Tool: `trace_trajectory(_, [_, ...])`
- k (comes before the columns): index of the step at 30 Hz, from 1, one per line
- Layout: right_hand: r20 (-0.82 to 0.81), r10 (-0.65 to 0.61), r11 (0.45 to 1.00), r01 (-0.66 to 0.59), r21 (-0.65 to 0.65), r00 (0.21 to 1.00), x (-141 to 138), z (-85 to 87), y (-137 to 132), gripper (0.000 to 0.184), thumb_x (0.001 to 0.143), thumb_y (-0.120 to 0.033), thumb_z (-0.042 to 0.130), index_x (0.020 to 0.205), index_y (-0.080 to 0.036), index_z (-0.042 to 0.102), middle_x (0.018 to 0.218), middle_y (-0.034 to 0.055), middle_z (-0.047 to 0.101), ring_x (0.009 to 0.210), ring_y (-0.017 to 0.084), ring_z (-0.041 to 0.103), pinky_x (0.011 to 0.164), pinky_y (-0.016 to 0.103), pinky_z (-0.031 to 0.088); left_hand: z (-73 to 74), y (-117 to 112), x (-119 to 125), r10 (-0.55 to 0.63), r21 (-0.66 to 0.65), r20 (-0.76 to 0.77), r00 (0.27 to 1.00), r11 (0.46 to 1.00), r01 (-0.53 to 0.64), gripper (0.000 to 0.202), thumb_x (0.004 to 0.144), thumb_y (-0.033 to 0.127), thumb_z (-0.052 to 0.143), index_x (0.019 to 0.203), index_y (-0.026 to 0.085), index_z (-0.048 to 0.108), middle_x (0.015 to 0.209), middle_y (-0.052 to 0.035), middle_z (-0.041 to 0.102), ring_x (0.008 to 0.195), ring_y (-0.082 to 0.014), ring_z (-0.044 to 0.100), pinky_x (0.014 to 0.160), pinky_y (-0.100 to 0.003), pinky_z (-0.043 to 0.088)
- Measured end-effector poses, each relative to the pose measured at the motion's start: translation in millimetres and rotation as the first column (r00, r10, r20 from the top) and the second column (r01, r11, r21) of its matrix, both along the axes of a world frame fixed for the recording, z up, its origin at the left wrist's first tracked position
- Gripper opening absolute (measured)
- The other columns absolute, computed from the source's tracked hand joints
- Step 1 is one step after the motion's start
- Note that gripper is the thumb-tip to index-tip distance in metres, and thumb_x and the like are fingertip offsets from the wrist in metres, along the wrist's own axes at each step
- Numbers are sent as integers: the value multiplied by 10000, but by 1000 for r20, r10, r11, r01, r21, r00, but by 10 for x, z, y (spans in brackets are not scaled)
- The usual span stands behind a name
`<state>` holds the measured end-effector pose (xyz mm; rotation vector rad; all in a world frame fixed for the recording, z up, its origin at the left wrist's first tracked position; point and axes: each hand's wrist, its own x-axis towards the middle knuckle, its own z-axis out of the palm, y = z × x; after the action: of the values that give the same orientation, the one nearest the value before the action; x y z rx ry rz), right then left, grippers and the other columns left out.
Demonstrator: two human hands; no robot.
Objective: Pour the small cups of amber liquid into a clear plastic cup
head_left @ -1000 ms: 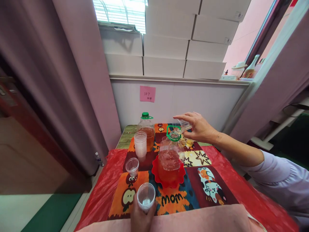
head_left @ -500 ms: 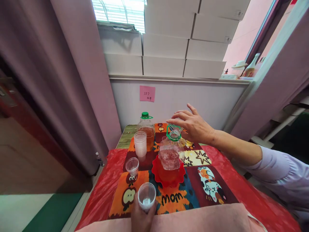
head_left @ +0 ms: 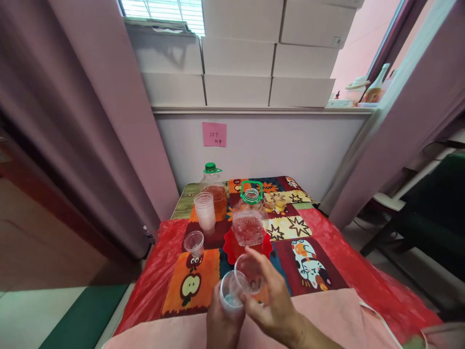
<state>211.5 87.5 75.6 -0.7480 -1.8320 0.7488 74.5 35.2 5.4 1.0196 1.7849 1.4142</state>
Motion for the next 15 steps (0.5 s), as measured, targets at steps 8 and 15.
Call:
trace_trajectory(8, [386,133,975,-191,115,913,225,-607,53,1078,794,-830,539,1636,-285,144,1613,165,401,1441,416,433,1165,643,345,-257,68,71,-71,62,100,992,996,65,550,593,631,796,986,256,709,899,-101,781,864,-320,745,780,-457,615])
trace_trajectory(15, [-13,-201,979,201,28,980,883,-77,815,649,930,-678,508,1437,-273,526,1378,126,652,1313,292,594,1113,474,468,-382,299,-452,114,-37,-218,969,991,-125,756,497,623,829,1091,202,625,1065,-136,757,1113,-397,678,1010,-566,522])
